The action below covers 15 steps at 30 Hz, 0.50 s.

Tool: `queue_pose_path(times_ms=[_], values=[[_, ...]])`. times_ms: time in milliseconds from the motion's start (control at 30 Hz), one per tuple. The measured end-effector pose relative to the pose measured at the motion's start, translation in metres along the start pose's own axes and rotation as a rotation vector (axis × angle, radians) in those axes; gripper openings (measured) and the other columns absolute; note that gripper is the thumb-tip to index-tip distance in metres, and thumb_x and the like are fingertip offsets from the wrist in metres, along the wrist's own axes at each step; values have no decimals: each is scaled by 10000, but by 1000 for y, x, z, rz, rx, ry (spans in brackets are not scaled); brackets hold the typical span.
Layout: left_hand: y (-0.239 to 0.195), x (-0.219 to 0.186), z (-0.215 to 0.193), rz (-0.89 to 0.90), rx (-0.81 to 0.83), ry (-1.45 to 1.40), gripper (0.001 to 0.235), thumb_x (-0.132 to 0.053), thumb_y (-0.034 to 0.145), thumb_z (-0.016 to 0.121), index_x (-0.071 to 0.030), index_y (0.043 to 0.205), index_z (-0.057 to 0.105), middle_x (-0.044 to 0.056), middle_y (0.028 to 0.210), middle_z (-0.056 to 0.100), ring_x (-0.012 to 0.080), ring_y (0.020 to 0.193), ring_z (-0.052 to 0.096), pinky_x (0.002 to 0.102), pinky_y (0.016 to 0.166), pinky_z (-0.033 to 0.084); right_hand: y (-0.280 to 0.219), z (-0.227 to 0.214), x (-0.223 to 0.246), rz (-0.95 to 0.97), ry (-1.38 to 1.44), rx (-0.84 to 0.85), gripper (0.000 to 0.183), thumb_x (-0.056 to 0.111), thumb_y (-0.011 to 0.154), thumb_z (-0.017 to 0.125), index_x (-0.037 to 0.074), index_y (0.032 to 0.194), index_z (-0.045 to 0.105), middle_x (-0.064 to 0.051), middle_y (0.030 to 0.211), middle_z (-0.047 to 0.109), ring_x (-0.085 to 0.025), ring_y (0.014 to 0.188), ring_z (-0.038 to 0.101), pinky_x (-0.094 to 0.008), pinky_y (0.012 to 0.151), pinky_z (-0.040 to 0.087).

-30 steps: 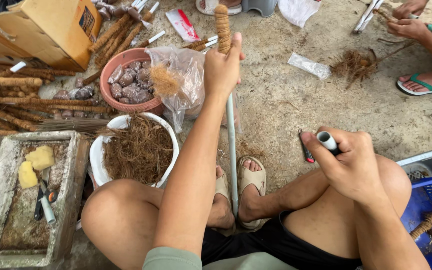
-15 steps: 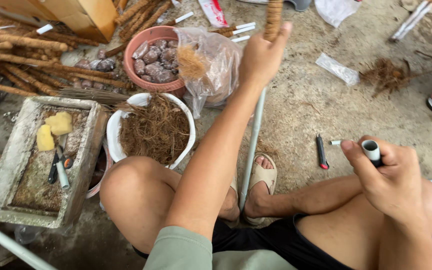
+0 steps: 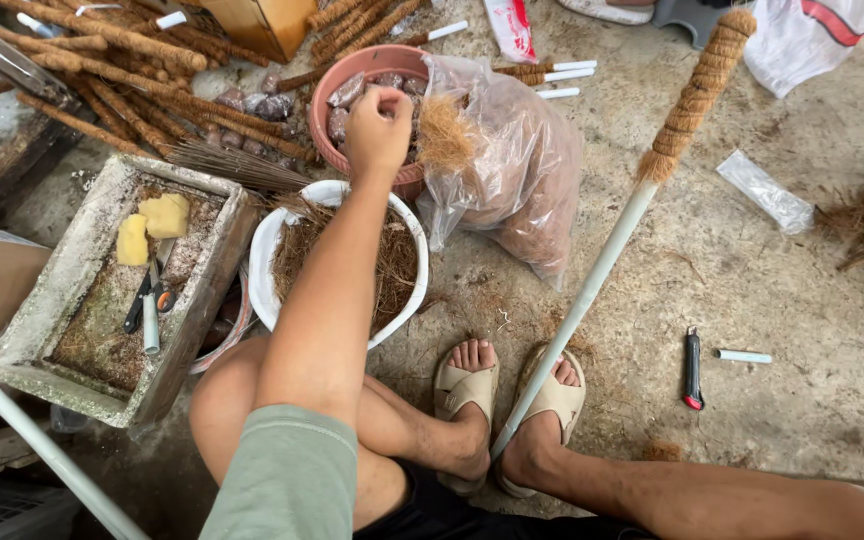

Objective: The person wraps coconut coir around a metal rod using a plastic tube as a guide, then secures the wrapped section with wire. The process is repeated to create a broom head.

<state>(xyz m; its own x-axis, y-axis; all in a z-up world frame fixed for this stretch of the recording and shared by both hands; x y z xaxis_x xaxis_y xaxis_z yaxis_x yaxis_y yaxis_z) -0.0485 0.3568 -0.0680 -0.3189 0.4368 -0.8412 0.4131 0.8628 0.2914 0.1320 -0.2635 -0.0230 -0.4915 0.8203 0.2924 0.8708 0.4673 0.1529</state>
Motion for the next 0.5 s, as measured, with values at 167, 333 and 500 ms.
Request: queue_pose_path(times_ms=[167, 333, 500], values=[[-8, 21, 3, -166, 254, 87, 201, -309, 847, 815, -147, 966, 803, 40, 938, 798, 193, 849, 760, 336, 787, 559, 68, -2, 46, -162, 127, 59, 373, 349, 1165, 621, -17, 1236, 632, -174, 862, 709, -247, 775, 719, -374, 700, 592], [-8, 12, 2, -121, 268, 132, 182, -301, 836, 810, -174, 966, 821, 46, 921, 798, 194, 830, 765, 361, 771, 578, 77, -39, 163, -263, 89, 76, 234, 150, 1048, 701, -40, 1181, 674, -156, 744, 676, -226, 592, 660, -355, 513, 546], [13, -47, -23, 58, 271, 179, 133, -287, 850, 799, -179, 922, 829, 24, 934, 802, 171, 832, 758, 345, 770, 559, 54, -67, 241, -374, 207, -115, 235, 144, 1020, 734, -37, 1156, 673, -80, 765, 656, -166, 648, 645, -317, 602, 529]])
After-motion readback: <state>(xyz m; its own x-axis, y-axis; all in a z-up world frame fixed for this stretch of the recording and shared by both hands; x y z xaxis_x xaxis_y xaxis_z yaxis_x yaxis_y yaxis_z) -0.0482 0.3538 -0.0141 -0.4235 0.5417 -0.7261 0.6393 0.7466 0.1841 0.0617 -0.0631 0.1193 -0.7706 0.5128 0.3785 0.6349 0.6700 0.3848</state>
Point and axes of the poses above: each hand's wrist, its own y-axis towards the middle knuckle, its own z-axis out of the palm, x = y × z, the point moved 1 cm from there along y, towards the middle knuckle
